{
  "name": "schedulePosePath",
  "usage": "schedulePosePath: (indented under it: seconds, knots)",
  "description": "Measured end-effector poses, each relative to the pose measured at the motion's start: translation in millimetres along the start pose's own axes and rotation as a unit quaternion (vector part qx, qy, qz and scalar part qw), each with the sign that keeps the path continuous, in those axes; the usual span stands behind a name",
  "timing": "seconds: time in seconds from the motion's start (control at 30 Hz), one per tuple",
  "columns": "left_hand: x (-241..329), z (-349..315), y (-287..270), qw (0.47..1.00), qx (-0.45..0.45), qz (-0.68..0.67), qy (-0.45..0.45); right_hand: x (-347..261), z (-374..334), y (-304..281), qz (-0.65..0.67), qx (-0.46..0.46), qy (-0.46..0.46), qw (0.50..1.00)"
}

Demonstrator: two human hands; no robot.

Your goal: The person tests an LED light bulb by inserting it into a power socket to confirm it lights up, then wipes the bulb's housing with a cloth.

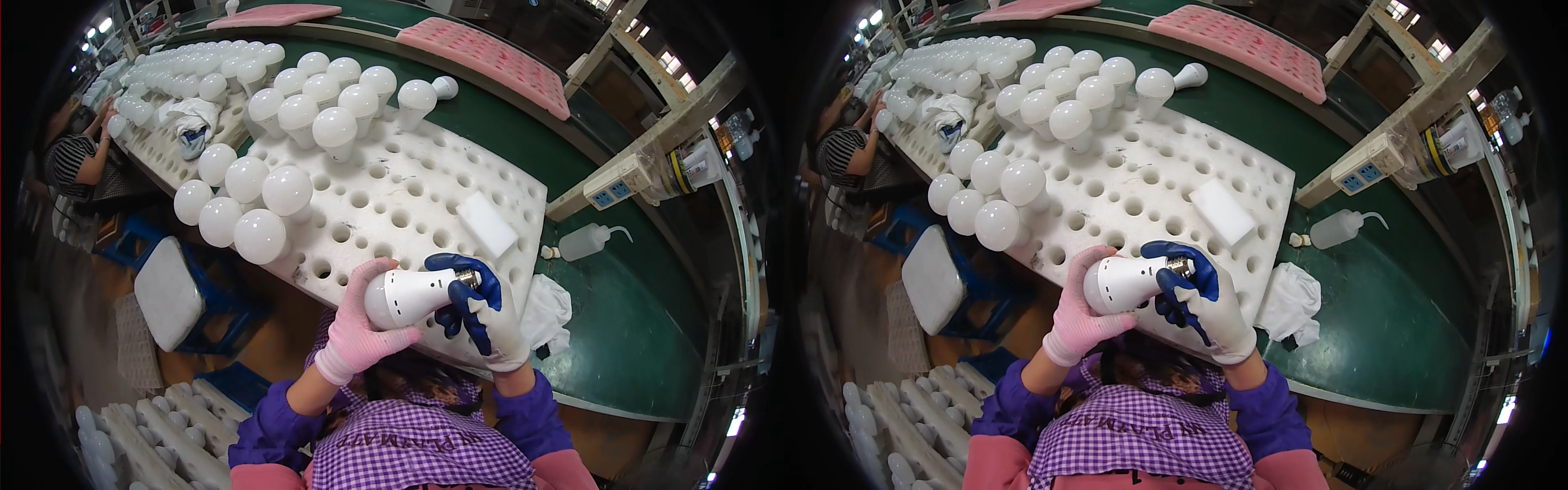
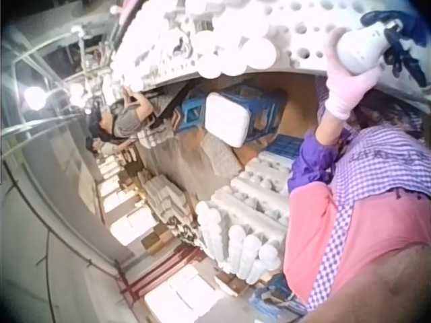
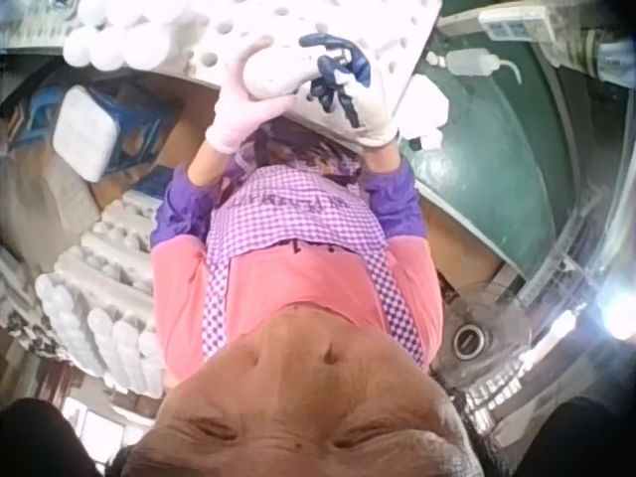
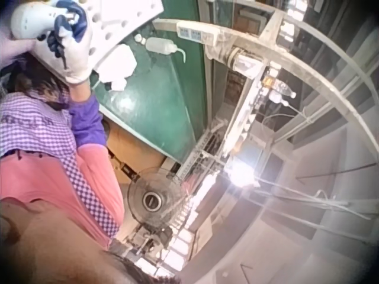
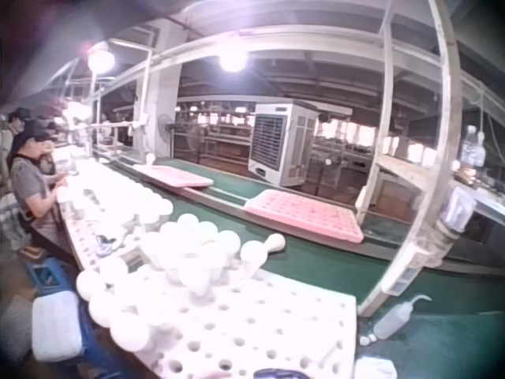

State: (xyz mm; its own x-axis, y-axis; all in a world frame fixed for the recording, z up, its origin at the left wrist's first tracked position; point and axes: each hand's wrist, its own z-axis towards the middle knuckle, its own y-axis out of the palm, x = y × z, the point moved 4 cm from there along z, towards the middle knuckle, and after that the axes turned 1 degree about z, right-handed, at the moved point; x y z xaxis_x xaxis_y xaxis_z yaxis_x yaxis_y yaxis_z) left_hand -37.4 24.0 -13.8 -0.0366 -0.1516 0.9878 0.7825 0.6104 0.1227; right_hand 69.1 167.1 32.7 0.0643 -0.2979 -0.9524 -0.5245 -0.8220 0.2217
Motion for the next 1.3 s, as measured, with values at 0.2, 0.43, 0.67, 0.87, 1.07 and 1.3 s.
schedulePosePath:
  seconds: [0.2, 0.43, 0.67, 0.87, 1.07, 1.3]
  knots:
    - [-2, 3, -1, 0.913, -0.093, -0.293, -0.267, -2, -1, -2, 0.016, -0.047, -0.035, 0.998]
    - [-9, 4, 0, 0.988, -0.034, -0.126, -0.087, 0, 4, -3, -0.008, -0.038, -0.012, 0.999]
    - [-1, 7, -5, 0.991, -0.021, -0.094, -0.097, -6, 6, 0, -0.008, 0.004, 0.018, 1.0]
    - [10, 12, -5, 0.956, -0.023, -0.235, -0.175, -31, 35, -7, -0.08, 0.018, -0.059, 0.995]
    - [47, 6, -36, 0.977, 0.167, 0.117, 0.066, -60, 137, -121, -0.045, 0.198, -0.203, 0.958]
    - [83, 1, -103, 0.759, 0.342, 0.54, 0.123, -52, 122, -66, -0.061, 0.073, -0.227, 0.969]
